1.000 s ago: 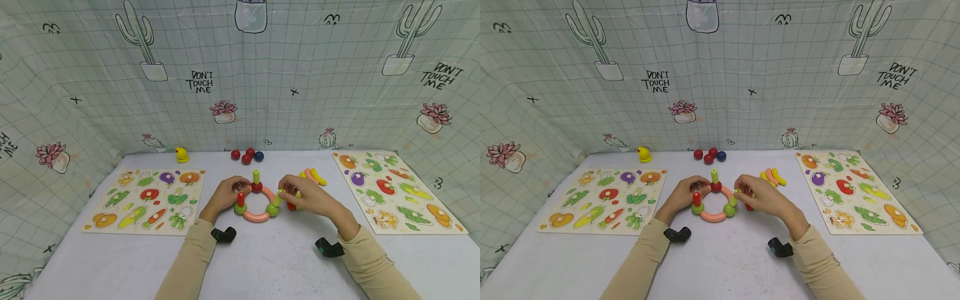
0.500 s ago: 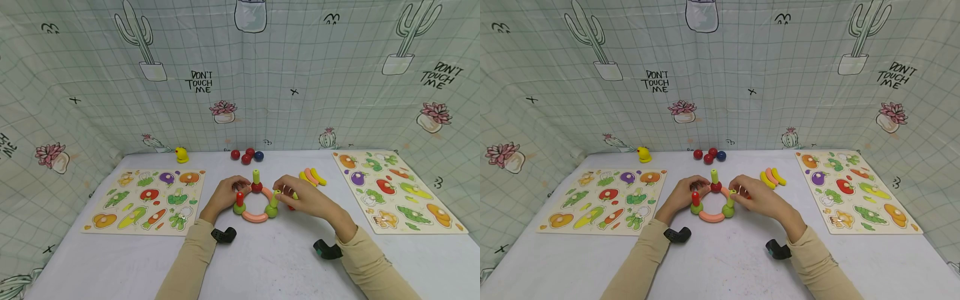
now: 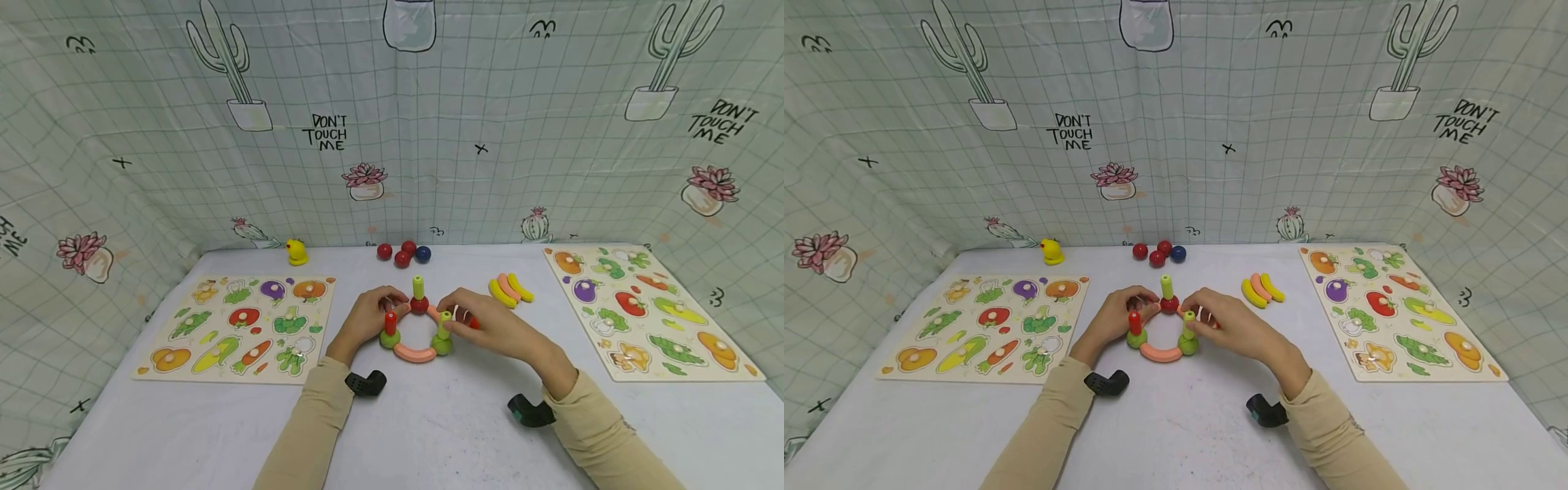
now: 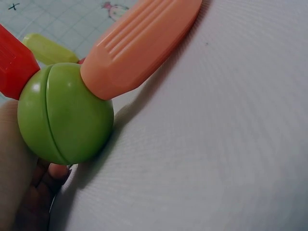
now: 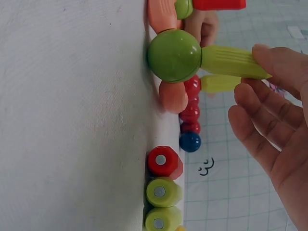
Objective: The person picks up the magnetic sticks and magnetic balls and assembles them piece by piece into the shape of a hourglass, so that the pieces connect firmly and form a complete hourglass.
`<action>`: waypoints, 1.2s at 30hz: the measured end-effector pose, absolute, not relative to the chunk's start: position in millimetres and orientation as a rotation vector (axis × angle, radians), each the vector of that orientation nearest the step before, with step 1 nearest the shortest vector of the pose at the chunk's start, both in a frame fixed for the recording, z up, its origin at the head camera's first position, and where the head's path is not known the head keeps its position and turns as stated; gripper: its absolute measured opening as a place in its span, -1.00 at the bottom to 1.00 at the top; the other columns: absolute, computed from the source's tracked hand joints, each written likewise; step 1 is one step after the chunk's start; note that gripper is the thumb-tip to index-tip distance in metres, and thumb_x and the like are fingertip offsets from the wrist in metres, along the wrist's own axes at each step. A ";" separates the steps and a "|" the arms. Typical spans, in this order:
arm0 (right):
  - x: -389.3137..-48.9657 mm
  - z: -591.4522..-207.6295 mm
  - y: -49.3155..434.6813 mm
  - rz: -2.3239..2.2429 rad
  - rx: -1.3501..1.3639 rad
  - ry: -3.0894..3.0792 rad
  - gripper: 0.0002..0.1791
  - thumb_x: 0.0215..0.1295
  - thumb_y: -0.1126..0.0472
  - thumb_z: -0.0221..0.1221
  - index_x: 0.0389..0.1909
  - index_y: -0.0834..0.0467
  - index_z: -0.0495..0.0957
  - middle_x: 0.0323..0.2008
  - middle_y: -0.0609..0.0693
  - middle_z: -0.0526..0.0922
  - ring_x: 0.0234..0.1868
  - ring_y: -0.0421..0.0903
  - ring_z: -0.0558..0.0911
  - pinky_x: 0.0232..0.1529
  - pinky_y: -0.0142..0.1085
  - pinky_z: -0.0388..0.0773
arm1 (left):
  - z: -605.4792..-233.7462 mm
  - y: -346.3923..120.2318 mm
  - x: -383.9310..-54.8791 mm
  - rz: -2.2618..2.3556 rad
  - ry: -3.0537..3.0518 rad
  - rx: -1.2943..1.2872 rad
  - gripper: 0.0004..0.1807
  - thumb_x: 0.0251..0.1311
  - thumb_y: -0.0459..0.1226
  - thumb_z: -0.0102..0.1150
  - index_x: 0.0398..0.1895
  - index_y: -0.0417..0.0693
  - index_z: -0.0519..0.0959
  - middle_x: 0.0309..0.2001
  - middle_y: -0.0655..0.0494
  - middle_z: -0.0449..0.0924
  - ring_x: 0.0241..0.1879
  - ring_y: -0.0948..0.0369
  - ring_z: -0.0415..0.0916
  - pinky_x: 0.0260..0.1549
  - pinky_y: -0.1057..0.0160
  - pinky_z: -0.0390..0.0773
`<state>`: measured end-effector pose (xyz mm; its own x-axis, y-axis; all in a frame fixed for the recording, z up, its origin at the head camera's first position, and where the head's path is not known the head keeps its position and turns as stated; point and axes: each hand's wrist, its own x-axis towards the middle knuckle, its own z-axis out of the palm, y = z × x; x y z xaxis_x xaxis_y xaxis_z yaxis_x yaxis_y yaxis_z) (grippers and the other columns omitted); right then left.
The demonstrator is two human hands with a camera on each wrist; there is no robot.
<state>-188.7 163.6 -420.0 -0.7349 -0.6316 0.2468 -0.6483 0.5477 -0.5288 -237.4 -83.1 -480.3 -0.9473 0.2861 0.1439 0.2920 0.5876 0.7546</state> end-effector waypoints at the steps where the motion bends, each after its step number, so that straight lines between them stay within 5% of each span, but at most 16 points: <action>1: -188.9 -420.3 163.6 0.954 1.134 -2.740 -0.69 0.25 0.19 0.20 0.01 0.10 0.50 -0.13 -0.16 0.59 -0.26 -0.29 0.51 -0.25 -0.28 0.56 | -480.5 -83.2 -237.5 -1.330 -2.792 -0.510 -0.78 0.17 -0.11 0.24 -0.18 0.03 0.63 -0.30 0.15 0.59 -0.35 0.26 0.38 -0.34 0.36 0.35; 20: -190.7 -419.7 161.7 1.036 1.094 -2.764 -0.71 0.38 0.03 0.05 0.00 0.05 0.52 -0.12 -0.17 0.60 -0.19 -0.27 0.52 -0.20 -0.37 0.53 | -484.1 -84.5 -239.2 -1.354 -2.780 -0.514 -0.78 0.16 -0.10 0.25 -0.17 0.05 0.62 -0.32 0.17 0.57 -0.36 0.26 0.38 -0.36 0.37 0.36; 36: -211.7 -419.0 167.3 1.051 0.985 -2.770 -0.80 0.40 0.10 0.03 -0.04 0.02 0.50 -0.09 -0.01 0.63 -0.13 -0.22 0.55 -0.09 -0.30 0.54 | -486.0 -85.8 -237.2 -1.361 -2.764 -0.503 -0.79 0.15 -0.10 0.25 -0.19 0.07 0.62 -0.37 0.20 0.54 -0.39 0.27 0.37 -0.40 0.39 0.35</action>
